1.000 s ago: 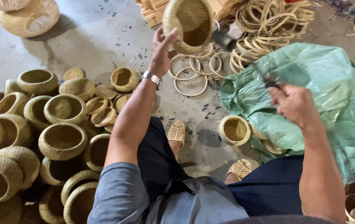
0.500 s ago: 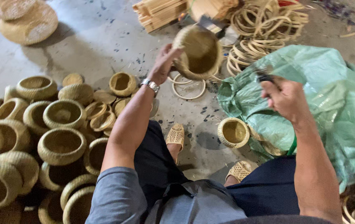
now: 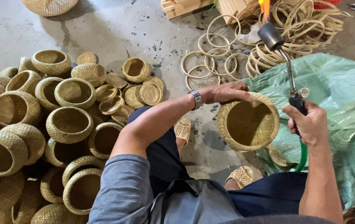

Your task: The person uses a blowtorch to apply heat to the interior and exterior surfaces of small woven baskets. They rotate each basket to ensure even coverage and place the treated items on the floor.

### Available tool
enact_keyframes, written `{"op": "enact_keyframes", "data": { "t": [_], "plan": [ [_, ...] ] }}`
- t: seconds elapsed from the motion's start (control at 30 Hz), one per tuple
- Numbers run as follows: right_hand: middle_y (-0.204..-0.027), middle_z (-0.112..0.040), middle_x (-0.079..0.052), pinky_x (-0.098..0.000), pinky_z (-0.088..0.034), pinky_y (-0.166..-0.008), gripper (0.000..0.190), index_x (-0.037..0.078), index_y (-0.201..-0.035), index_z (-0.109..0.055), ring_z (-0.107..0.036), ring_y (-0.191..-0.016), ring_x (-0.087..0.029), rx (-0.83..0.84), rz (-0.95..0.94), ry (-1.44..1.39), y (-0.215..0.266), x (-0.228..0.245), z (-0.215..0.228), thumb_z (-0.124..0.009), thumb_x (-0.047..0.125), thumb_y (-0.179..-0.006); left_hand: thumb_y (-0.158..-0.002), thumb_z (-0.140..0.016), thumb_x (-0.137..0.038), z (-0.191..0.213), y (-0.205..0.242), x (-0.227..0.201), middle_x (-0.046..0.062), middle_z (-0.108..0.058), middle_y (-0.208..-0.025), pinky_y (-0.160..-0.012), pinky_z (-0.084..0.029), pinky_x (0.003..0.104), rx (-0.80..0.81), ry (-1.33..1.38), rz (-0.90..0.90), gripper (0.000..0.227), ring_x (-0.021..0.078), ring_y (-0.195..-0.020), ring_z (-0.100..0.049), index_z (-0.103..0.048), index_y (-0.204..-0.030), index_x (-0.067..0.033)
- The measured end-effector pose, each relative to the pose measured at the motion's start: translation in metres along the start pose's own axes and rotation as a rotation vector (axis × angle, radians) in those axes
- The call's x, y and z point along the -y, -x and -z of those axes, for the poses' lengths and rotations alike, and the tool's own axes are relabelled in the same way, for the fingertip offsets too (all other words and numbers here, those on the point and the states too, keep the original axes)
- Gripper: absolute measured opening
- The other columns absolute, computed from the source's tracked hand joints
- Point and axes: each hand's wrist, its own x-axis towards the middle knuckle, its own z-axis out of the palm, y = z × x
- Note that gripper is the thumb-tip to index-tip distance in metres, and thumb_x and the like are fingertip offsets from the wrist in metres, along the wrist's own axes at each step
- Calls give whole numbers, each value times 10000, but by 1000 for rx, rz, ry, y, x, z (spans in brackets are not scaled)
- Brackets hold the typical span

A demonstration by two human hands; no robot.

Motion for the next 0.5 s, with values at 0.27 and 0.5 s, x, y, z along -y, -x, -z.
{"op": "enact_keyframes", "data": {
  "t": [0.27, 0.5],
  "plan": [
    [-711, -613, -28, -264, -422, -414, 453, 27, -966, -651, -541, -508, -106, 104, 13, -223, -6, -31, 1, -844, 417, -838, -880, -699, -569, -8, -22, 3, 102, -629, -959, -688, -502, 329, 59, 154, 33, 683, 162, -816, -581, -682, -1143, 61],
    [-858, -676, 24, -201, -496, -531, 477, 37, -1104, -675, -607, -641, -36, 256, 10, -389, -10, -36, 0, -806, 429, -865, -934, -656, -464, -12, -34, 7, 53, -729, -1078, -803, -571, 307, 127, 381, 2, 553, 115, -919, -670, -717, -1198, 18]
  ]
}}
